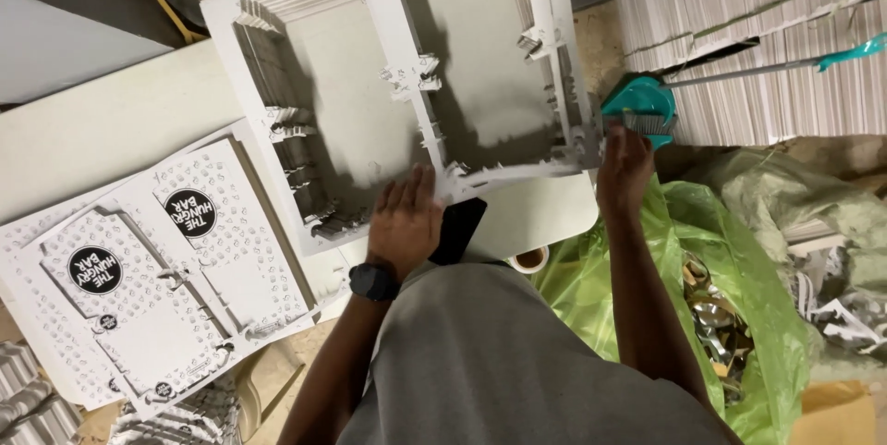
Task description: Stripping waste material from die-cut cardboard sheets to extract the final product shapes.
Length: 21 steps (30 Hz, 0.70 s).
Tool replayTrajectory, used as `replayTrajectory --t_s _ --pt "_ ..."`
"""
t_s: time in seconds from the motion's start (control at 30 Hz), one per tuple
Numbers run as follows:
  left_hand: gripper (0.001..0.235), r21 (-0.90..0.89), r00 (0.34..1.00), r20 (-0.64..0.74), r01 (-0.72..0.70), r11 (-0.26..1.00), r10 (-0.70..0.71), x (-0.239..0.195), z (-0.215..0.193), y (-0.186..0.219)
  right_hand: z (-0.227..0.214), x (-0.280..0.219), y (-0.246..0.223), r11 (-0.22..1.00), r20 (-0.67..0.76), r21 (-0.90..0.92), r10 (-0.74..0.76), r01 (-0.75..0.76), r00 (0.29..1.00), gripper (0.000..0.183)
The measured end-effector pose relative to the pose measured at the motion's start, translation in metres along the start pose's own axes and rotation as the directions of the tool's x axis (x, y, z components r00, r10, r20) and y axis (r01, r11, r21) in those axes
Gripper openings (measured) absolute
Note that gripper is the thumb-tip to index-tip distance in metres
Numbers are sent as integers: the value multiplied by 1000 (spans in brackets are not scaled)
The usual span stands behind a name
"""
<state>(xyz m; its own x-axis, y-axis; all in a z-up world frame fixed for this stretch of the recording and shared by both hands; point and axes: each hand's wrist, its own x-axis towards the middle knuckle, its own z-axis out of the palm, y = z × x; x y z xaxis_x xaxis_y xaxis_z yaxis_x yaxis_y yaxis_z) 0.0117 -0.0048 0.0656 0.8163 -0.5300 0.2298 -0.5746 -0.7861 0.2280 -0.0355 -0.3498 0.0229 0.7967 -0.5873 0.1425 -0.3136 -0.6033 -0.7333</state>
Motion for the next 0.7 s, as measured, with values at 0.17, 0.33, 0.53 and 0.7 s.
replayTrajectory --t_s 0.17,0.33,0.53,0.7 --pt "39 -186 973 28 231 955 -230 22 -43 0 -6 0 -2 944 -54 323 96 -74 994 62" --pt "45 -391 838 12 506 769 -545 51 -95 5 -6 -8 -10 990 -71 24 -134 136 988 19" --pt "54 -510 813 -281 323 797 -510 51 -170 -66 -3 -17 -17 987 -47 -39 -154 153 987 26" --pt "59 -337 671 -617 247 909 -411 33 -229 -133 2 -17 -27 967 -96 -70 -251 245 963 24"
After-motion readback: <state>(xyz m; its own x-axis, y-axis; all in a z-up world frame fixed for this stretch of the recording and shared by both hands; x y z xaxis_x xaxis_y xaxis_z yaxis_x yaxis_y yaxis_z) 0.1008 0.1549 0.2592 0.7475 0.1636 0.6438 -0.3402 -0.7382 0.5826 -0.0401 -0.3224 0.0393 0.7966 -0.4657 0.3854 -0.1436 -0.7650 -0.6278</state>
